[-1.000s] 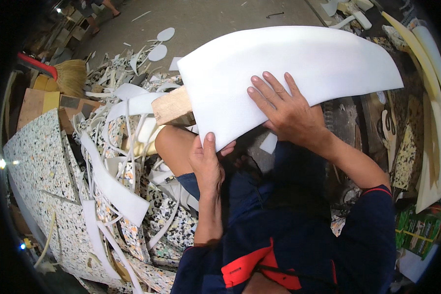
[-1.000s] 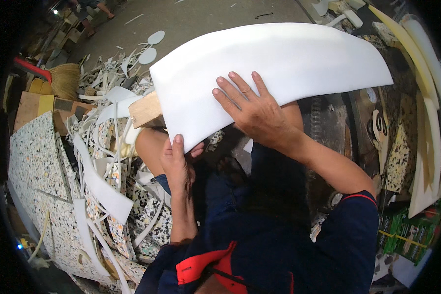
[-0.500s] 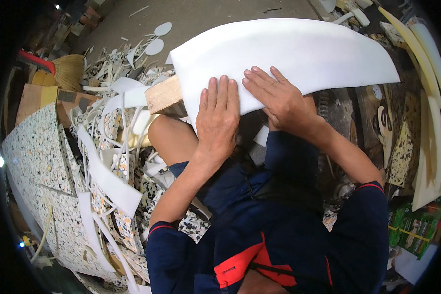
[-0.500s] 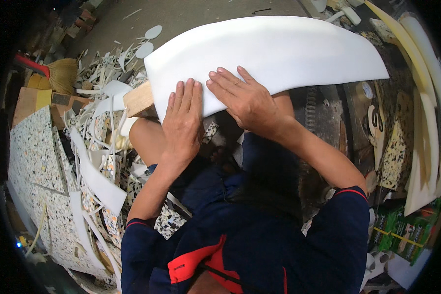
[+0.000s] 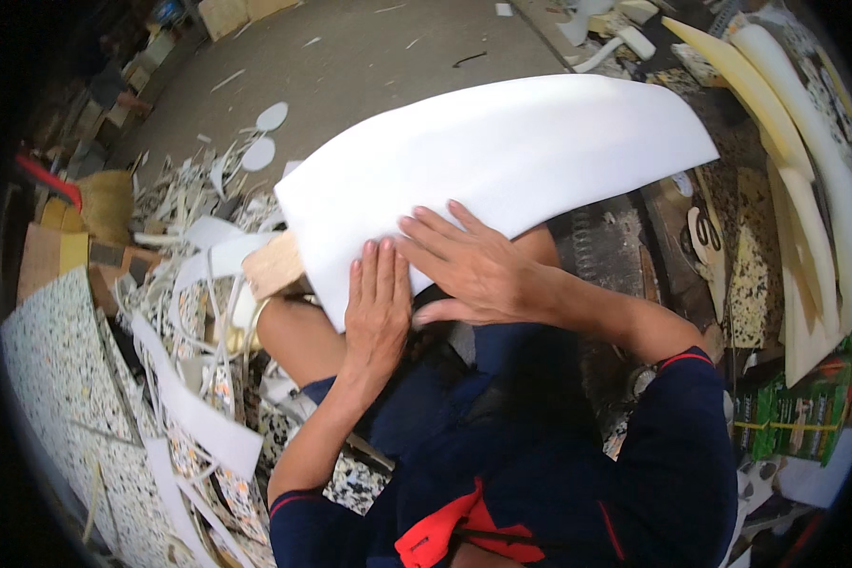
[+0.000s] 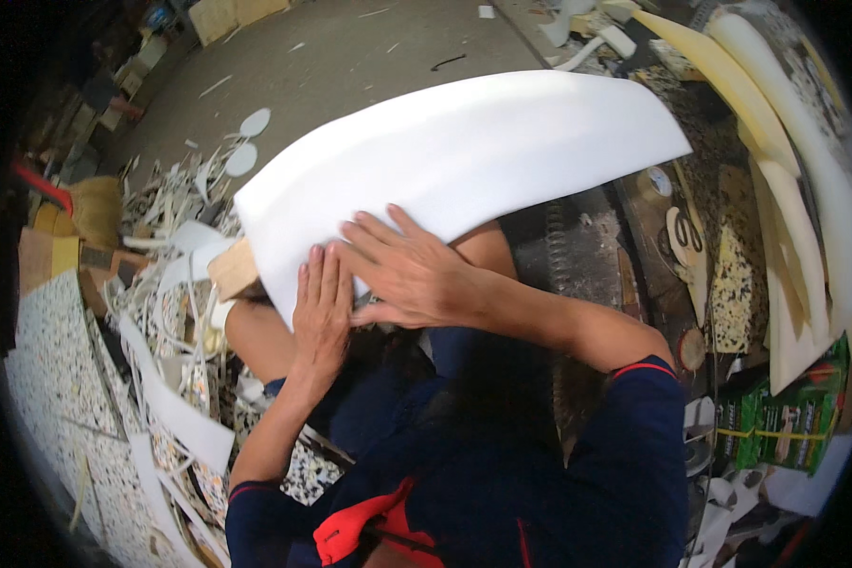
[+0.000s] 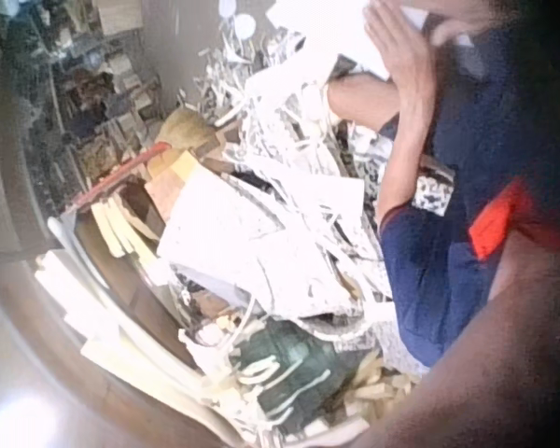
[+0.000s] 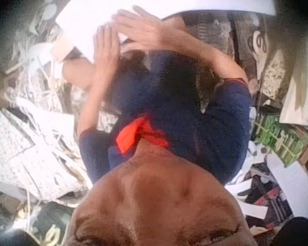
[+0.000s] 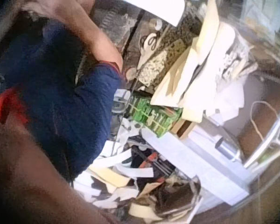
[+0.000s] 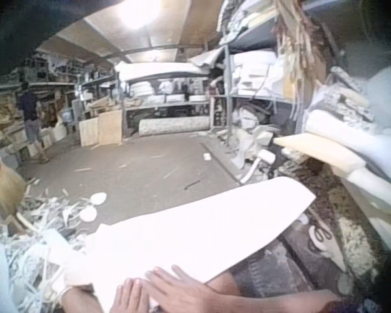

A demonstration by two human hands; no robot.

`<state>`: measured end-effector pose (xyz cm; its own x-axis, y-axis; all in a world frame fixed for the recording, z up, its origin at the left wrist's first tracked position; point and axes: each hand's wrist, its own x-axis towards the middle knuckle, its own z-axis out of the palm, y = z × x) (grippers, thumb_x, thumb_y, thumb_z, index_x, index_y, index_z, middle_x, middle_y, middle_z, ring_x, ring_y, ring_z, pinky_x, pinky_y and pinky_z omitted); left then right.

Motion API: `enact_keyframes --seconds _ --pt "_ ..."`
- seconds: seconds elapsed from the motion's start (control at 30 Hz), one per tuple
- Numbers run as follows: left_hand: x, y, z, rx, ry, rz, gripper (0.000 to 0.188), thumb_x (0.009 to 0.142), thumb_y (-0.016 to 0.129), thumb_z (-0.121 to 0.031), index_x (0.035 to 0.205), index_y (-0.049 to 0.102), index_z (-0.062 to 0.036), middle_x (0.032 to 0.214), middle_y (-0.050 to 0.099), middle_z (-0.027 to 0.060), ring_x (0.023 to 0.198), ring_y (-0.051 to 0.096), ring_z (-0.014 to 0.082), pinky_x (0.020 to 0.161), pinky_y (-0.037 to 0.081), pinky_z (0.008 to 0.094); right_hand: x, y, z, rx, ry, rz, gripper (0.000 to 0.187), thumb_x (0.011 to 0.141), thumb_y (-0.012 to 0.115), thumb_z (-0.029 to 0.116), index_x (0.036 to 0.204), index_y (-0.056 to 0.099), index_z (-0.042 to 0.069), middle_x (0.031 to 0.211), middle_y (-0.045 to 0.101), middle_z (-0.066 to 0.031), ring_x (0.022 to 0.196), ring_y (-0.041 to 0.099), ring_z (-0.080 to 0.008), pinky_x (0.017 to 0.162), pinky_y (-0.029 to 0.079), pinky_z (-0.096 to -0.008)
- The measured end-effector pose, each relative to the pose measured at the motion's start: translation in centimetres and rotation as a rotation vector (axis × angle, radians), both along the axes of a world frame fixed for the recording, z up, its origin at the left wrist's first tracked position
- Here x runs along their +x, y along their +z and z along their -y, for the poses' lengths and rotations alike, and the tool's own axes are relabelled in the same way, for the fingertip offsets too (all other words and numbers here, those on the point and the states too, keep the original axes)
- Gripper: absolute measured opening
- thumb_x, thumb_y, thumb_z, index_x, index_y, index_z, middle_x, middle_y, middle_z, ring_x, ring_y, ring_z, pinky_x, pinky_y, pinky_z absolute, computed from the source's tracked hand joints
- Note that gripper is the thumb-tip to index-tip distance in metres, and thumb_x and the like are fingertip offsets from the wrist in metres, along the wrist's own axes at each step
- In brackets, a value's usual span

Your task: The person sits on the floor and assembles a curved white foam piece onto a wooden frame. They apply adhesive with a spray gun, press the foam into place, trim excess material with scissors, and smooth the edges by hand.

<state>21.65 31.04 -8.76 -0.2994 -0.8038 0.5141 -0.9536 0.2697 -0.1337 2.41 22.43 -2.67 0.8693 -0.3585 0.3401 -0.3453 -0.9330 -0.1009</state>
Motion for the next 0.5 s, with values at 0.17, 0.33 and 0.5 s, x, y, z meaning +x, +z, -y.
enact_keyframes --seconds 0.17,0.33,0.5 --pt "-0.6 0.4 -0.2 0.088 0.056 0.107 0.049 0.091 0.053 -0.003 0.139 0.054 0.0075 0.149 0.050 0.0252 0.142 0.045 0.0404 0.117 0.037 0.0519 4.2 1.3 5.9 -0.155 -0.228 0.110 0.092 0.094 0.049 0.069 0.152 0.039 -0.002 0.159 0.036 -0.0237 0.151 0.026 -0.0392 0.121 0.022 -0.0594" --pt "-0.5 0.8 0.3 0.066 0.042 0.106 0.047 0.093 0.052 -0.001 0.139 0.054 0.0058 0.151 0.049 0.0234 0.143 0.045 0.0389 0.117 0.039 0.0509 1.1 -1.8 9.5 -0.192 -0.323 0.113 0.098 0.093 0.043 0.075 0.155 0.034 -0.001 0.164 0.028 -0.0201 0.153 0.022 -0.0376 0.123 0.019 -0.0570" --pt "-0.4 0.8 0.1 0.142 0.055 0.157 0.048 0.093 0.052 -0.001 0.140 0.053 0.0066 0.151 0.048 0.0234 0.144 0.043 0.0393 0.117 0.038 0.0508 -7.9 -2.0 13.3 -0.189 -0.672 -0.021 0.098 0.096 0.033 0.075 0.158 0.026 -0.001 0.166 0.022 -0.0209 0.155 0.016 -0.0383 0.125 0.012 -0.0546"
